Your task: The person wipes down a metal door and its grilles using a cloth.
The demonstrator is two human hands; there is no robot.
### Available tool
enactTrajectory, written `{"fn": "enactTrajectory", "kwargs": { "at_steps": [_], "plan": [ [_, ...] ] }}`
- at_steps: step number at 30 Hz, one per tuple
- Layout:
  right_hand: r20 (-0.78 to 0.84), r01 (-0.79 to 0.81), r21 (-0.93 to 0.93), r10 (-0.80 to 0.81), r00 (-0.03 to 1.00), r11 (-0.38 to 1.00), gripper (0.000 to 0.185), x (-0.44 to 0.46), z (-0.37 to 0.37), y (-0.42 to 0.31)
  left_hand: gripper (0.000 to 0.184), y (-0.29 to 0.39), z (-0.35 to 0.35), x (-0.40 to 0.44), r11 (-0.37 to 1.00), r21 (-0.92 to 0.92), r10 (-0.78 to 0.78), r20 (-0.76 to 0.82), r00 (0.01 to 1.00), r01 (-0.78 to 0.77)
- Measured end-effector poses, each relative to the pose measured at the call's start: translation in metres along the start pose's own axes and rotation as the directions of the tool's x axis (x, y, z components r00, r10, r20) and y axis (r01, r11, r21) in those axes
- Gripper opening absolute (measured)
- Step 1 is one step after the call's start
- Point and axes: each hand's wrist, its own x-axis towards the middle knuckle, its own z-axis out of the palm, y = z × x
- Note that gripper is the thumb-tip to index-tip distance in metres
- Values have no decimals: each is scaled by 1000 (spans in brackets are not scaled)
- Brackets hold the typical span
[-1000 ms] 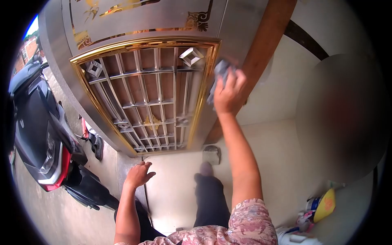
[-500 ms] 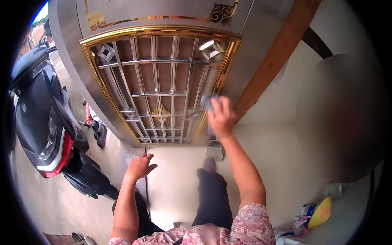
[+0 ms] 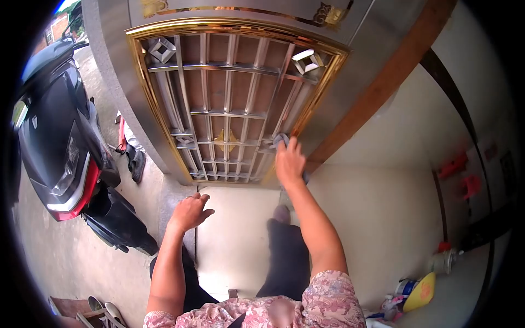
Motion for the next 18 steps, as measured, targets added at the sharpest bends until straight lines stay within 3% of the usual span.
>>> {"fn": "enactTrajectory", "kwargs": {
  "at_steps": [3,6,9,13,16,17,18],
  "plan": [
    [97,-111,187,94,991,976,31,-18,-6,-6,38,-4,-5,-2,1000,-5,-22,-15,1000,22],
    [-88,-102,282,132,987,954,34,-12,-22,-10,38,-5,-2,-5,1000,-8,-19,-17,1000,19],
    [68,-267,267,258,964,926,36,-1,-10,-13,37,-3,-4,-8,1000,7,-10,1,1000,10],
    [98,-463,294,456,885,836,39,0,7,-36,36,2,-7,-6,1000,-22,-16,-7,1000,15],
    [75,-333,822,492,867,462,33,15,34,-31,35,8,-9,-1,1000,-19,-17,37,999,18],
    [372,-445,895,517,771,19,25,12,35,-24,36,9,-8,-2,1000,-17,-13,40,999,13],
    [531,-471,845,492,690,-252,22,15,31,-18,38,10,-6,-1,1000,-15,-7,42,999,8]
  ]
}}
